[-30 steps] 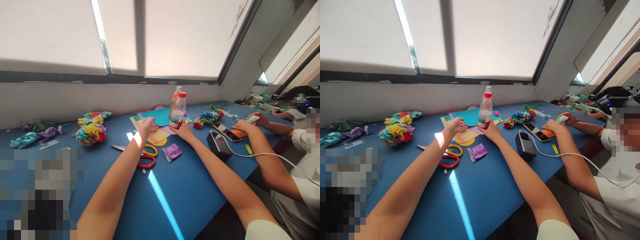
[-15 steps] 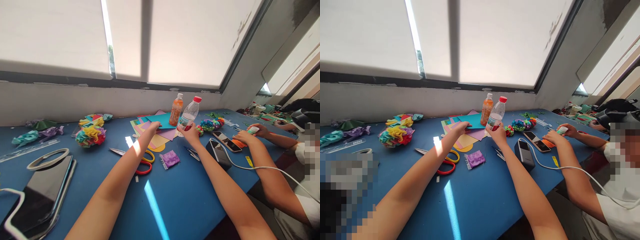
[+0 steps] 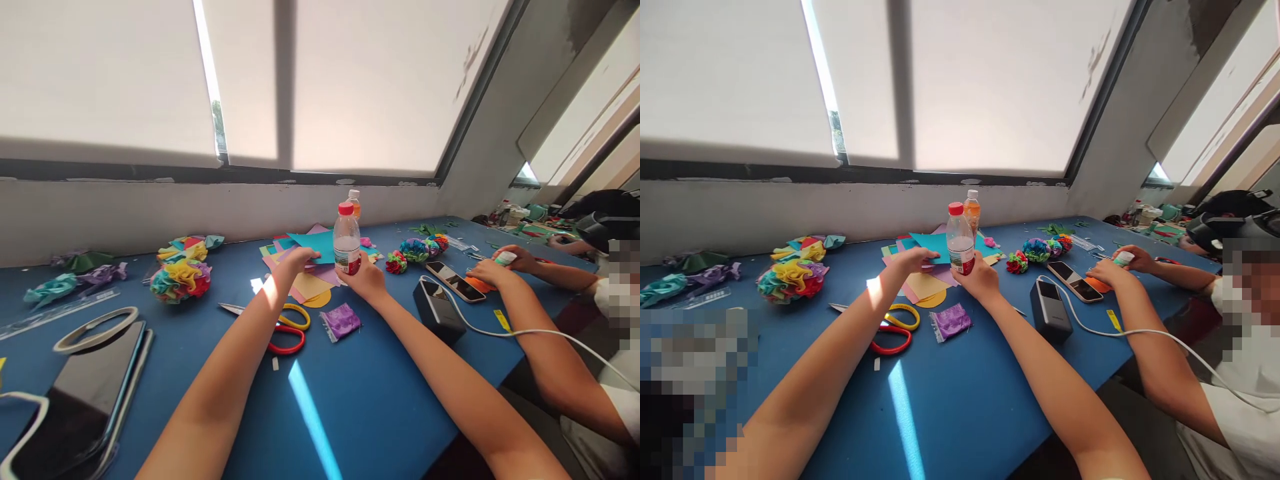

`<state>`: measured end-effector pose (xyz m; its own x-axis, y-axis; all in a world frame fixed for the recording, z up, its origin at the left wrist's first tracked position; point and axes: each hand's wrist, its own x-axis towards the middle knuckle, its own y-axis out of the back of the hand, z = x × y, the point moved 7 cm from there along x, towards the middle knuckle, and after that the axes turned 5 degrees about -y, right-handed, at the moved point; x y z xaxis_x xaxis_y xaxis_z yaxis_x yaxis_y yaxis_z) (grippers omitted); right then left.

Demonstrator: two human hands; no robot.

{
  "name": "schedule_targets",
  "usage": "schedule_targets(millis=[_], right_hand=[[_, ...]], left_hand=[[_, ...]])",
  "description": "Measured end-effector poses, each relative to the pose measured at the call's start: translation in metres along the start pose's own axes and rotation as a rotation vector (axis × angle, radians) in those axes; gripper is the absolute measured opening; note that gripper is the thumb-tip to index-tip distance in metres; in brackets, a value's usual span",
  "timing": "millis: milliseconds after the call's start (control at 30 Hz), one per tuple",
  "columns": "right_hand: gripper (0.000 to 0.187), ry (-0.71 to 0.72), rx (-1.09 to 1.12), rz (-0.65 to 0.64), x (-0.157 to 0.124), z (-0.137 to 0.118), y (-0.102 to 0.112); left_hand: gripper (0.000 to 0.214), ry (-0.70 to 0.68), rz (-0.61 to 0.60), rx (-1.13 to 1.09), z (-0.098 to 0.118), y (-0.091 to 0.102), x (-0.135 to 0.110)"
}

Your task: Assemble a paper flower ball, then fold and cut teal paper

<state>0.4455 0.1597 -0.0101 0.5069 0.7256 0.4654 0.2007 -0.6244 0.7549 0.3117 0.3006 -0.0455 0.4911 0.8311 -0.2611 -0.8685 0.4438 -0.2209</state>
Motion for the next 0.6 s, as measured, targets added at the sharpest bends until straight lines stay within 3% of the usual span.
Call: schedule_targets(millis=[133,267,433,600], right_hand=[[0.063,0.065,-0.013,0.009,-0.005,-0.011,0.001],[0.062,-0.024,0.073,-0.033,-0.004,-0.006,0.002],[0.07,-0.162,0.154,0.019,0.012,0.022,0.007],[0.08,-0.179,0.216,-0.05,0.031,0.054,-0.005]], left_hand=[[0.031,0.074,0.012,0.095,-0.001,0.016,-0.003],[0.03,0.081,0.018,0.116,0.001,0.024,-0.004],[0.03,0.085,0.02,0.107,-0.001,0.027,-0.004],[0.029,0.114,0.03,0.044,-0.006,0.031,-0.002]])
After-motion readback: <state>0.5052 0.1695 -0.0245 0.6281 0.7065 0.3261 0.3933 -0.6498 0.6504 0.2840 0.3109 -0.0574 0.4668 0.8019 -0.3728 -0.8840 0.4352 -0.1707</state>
